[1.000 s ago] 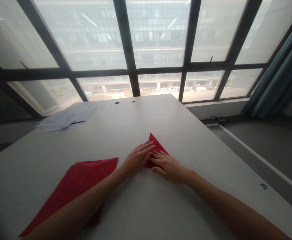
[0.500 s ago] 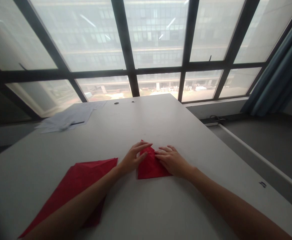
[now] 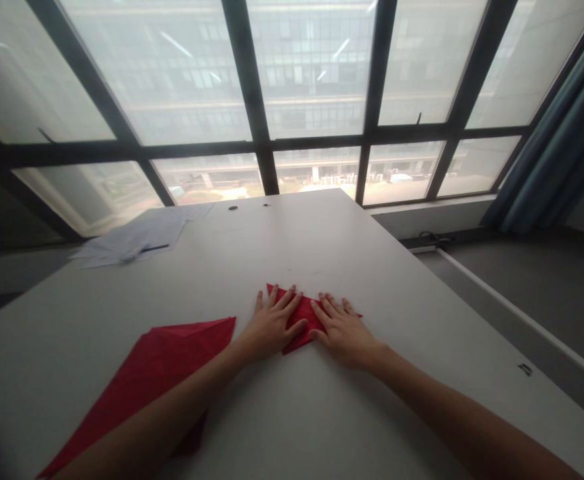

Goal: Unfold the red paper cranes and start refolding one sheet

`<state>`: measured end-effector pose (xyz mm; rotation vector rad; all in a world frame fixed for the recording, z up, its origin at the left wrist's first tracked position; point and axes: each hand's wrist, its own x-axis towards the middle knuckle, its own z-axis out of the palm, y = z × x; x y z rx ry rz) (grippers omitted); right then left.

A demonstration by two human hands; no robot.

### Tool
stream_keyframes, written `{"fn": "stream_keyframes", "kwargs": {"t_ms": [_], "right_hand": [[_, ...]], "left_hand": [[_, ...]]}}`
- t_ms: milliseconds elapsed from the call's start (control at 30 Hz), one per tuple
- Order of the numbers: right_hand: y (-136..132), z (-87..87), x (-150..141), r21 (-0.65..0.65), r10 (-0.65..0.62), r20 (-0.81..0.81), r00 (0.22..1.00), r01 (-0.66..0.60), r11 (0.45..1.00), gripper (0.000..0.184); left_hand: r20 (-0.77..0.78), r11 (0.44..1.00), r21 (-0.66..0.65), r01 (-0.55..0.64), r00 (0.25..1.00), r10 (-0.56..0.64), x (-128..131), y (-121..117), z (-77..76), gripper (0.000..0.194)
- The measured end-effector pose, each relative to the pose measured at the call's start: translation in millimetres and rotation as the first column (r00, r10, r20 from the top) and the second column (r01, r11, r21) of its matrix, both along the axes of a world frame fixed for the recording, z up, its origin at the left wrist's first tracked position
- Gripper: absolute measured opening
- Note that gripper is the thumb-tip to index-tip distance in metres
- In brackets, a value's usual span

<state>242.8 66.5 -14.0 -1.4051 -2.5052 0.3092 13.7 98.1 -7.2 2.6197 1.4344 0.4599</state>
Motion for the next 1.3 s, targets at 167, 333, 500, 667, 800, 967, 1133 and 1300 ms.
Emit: {"fn": "stream_keyframes", "kwargs": {"t_ms": [167, 333, 500, 667, 800, 967, 1133, 1300], "right_hand": [[14.3, -0.1, 22.6, -0.037, -0.041, 0.043, 0.998, 0.042, 0.998, 0.069], [25.9, 4.4, 40.6, -0.045, -0.014, 0.052, 0.999, 0.016, 0.999, 0.066], [30.8, 2.8, 43.9, -0.017, -0.021, 0.047, 0.999, 0.022, 1.000, 0.060], [33.2, 2.6, 39.5, 0.101, -0.095, -0.047, 0.994, 0.099, 0.990, 0.056], [32.5, 10.0, 38.8, 0.195, -0.035, -0.168, 0.985, 0.068, 0.978, 0.044], [26.2, 19.8, 38.6, 0.151, 0.247, -0.163, 0.955, -0.223, 0.963, 0.069], [24.2, 21.3, 31.9, 0.213, 0.208, -0.176, 0.962, -0.169, 0.962, 0.041], [20.7, 25.5, 24.0, 0.280, 0.188, -0.252, 0.949, -0.114, 0.953, 0.019]], "left_hand": [[0.049, 0.976, -0.030, -0.215, 0.975, 0.216, -1.6, 8.1, -6.4, 0.077], [0.046, 0.912, -0.017, -0.409, 0.911, 0.410, -8.3, 18.2, -9.0, 0.076], [0.138, 0.960, 0.080, -0.269, 0.957, 0.257, -3.4, 13.3, 3.4, 0.057], [0.138, 0.986, 0.041, 0.161, 0.977, -0.165, 2.7, 1.1, 16.9, 0.049], [0.085, 0.967, -0.037, 0.252, 0.965, -0.248, -0.6, 0.5, 18.3, 0.072], [0.046, 0.965, -0.036, 0.259, 0.965, -0.257, -1.9, 2.1, 15.7, 0.085], [0.171, 0.986, 0.125, 0.109, 0.977, -0.130, 1.3, 0.7, 15.4, 0.053], [0.404, 0.954, 0.285, -0.088, 0.914, -0.036, 2.6, 0.1, 21.4, 0.040]]}}
